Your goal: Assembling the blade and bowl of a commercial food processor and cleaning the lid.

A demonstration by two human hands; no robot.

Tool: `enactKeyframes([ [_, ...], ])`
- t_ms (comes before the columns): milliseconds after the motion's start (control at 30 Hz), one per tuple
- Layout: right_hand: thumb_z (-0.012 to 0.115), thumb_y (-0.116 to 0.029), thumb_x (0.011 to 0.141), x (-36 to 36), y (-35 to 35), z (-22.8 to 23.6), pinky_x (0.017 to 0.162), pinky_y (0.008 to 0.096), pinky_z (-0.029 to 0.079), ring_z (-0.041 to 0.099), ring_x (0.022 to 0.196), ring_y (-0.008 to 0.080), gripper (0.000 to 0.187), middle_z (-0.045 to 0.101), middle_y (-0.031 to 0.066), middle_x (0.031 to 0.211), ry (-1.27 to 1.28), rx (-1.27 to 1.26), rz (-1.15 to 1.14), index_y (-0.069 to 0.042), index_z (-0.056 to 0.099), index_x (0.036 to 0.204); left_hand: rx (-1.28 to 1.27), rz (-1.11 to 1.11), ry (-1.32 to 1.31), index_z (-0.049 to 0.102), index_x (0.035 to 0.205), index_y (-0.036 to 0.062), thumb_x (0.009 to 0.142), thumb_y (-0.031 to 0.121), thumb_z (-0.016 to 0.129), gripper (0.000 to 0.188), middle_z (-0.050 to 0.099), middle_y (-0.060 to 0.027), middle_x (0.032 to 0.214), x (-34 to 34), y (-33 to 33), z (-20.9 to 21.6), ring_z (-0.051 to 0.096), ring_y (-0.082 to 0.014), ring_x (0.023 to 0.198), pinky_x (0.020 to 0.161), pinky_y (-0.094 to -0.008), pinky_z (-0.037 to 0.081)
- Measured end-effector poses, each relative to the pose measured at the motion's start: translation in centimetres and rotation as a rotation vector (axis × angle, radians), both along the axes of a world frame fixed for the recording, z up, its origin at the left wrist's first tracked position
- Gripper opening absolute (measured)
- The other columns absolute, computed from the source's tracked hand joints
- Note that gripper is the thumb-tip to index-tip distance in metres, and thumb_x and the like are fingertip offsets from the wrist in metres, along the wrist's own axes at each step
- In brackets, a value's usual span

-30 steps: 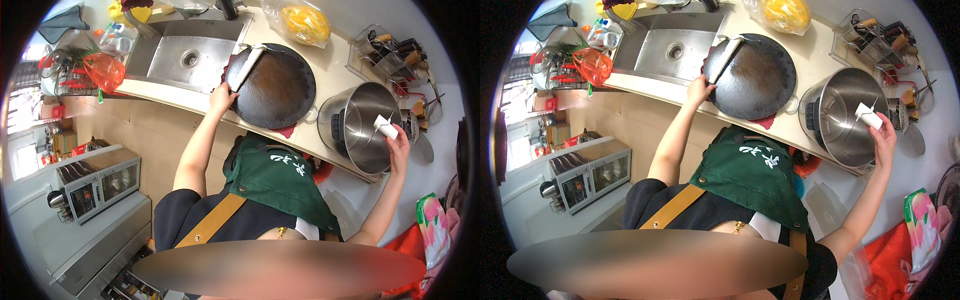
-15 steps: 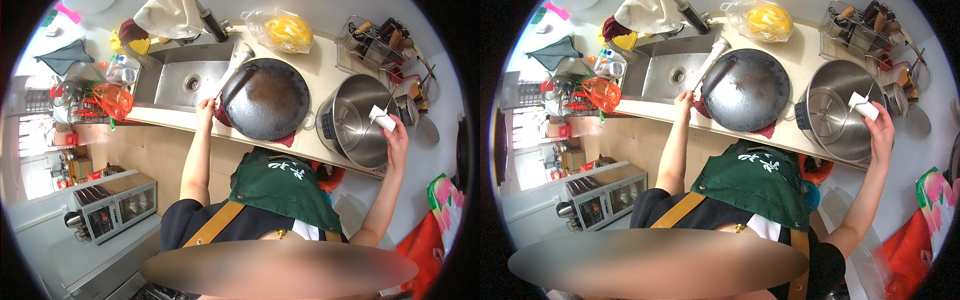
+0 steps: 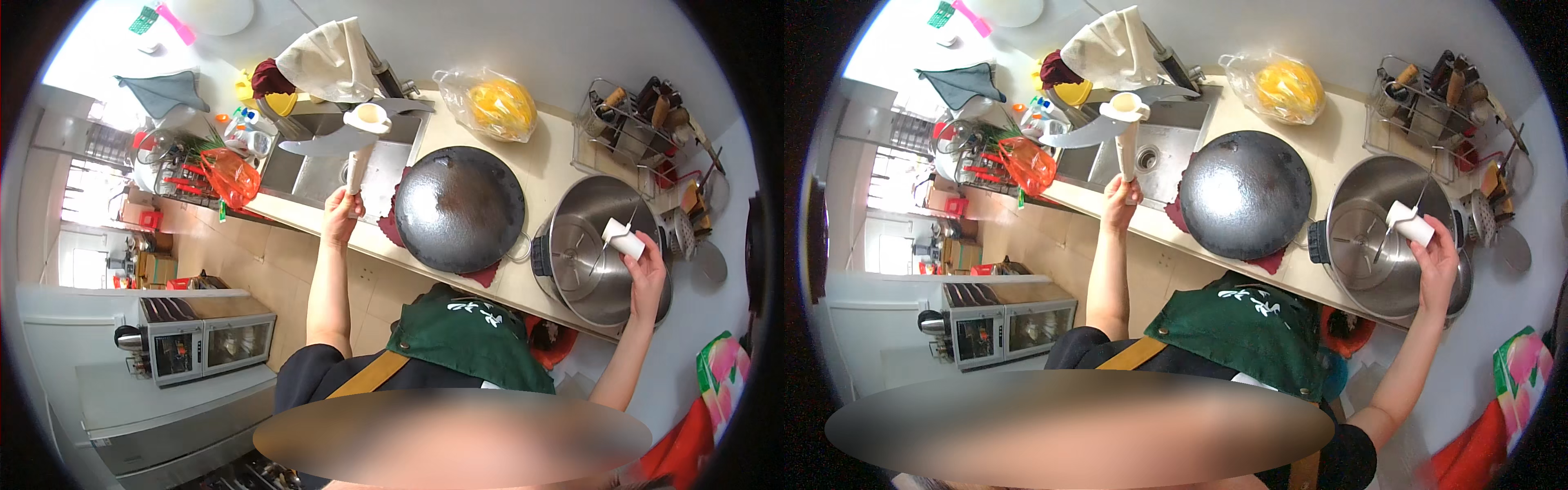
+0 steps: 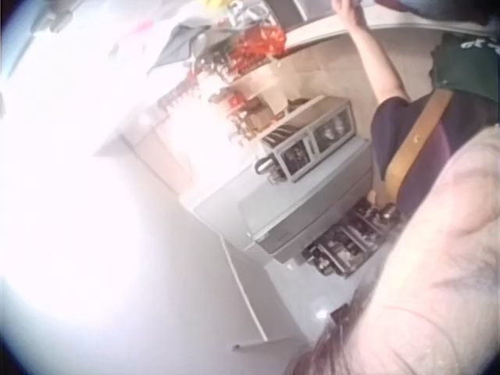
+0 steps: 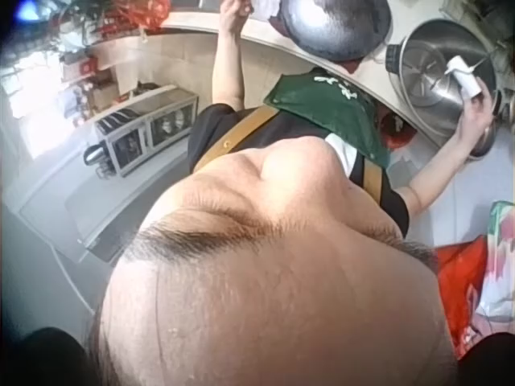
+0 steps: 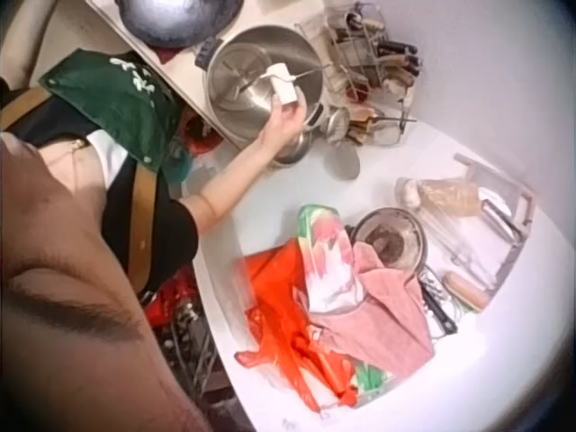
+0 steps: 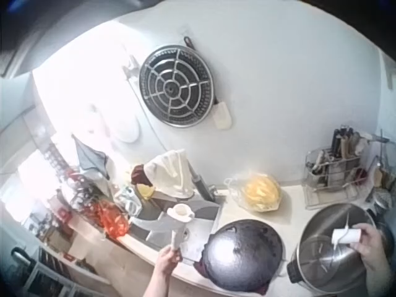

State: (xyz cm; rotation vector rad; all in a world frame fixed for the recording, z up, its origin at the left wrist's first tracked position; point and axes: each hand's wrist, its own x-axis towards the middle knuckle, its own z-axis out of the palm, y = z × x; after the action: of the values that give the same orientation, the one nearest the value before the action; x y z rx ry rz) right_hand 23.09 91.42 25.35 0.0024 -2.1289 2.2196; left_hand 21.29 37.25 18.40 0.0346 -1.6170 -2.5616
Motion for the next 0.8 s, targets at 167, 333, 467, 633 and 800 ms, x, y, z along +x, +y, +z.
enactKeyframes([
  [167,0.054,0.003,0.071,0.4,0.0,0.6,0.084,0.0267,0.037,0.046,0.096,0.0161,0.040,0.048,0.0097,0.102,0.009,-0.041,-0.018,0.004,0.042,0.109,-0.036,-0.096,0.059,0.051,0.086,0.0013,0.082,0.018,0.050,0.018,0.048,-0.0035,0.068,-0.3,1.8,1.6,0.044,-0.0102,0.055,0.051,-0.0234,0.036],
  [333,0.054,0.003,0.071,1.6,0.4,1.3,0.083,0.0260,0.036,0.046,0.096,0.0154,0.040,0.047,0.0099,0.102,0.036,-0.003,-0.034,0.004,0.042,0.109,-0.198,-0.075,0.043,0.053,0.087,-0.0011,0.082,0.016,0.049,0.018,0.050,-0.0044,0.065,-1.1,3.6,4.1,0.045,-0.0105,0.053,0.049,-0.0218,0.037],
  [467,0.053,0.004,0.072,2.1,0.4,1.2,0.083,0.0264,0.036,0.046,0.097,0.0161,0.040,0.047,0.0103,0.103,0.051,0.017,-0.027,0.004,0.042,0.109,-0.485,0.038,0.123,0.055,0.085,-0.0041,0.080,0.007,0.046,0.015,0.053,-0.0053,0.066,-2.7,4.3,7.0,0.047,-0.0084,0.053,0.048,-0.0196,0.038],
  [633,0.053,0.003,0.072,2.5,0.1,1.0,0.086,0.0275,0.034,0.044,0.100,0.0177,0.040,0.046,0.0116,0.106,0.079,0.070,-0.104,0.004,0.042,0.110,-0.676,0.168,0.191,0.057,0.086,-0.0029,0.079,0.004,0.049,0.013,0.056,-0.0040,0.068,-3.2,4.7,10.7,0.050,-0.0071,0.054,0.047,-0.0180,0.039],
  [800,0.053,0.003,0.073,2.5,-0.3,1.1,0.086,0.0271,0.035,0.045,0.100,0.0179,0.040,0.046,0.0125,0.107,0.063,0.076,-0.056,0.004,0.041,0.111,-1.059,0.177,0.342,0.057,0.081,-0.0015,0.075,0.000,0.052,0.008,0.057,-0.0044,0.065,-2.7,5.3,12.4,0.054,-0.0080,0.054,0.047,-0.0191,0.041],
])
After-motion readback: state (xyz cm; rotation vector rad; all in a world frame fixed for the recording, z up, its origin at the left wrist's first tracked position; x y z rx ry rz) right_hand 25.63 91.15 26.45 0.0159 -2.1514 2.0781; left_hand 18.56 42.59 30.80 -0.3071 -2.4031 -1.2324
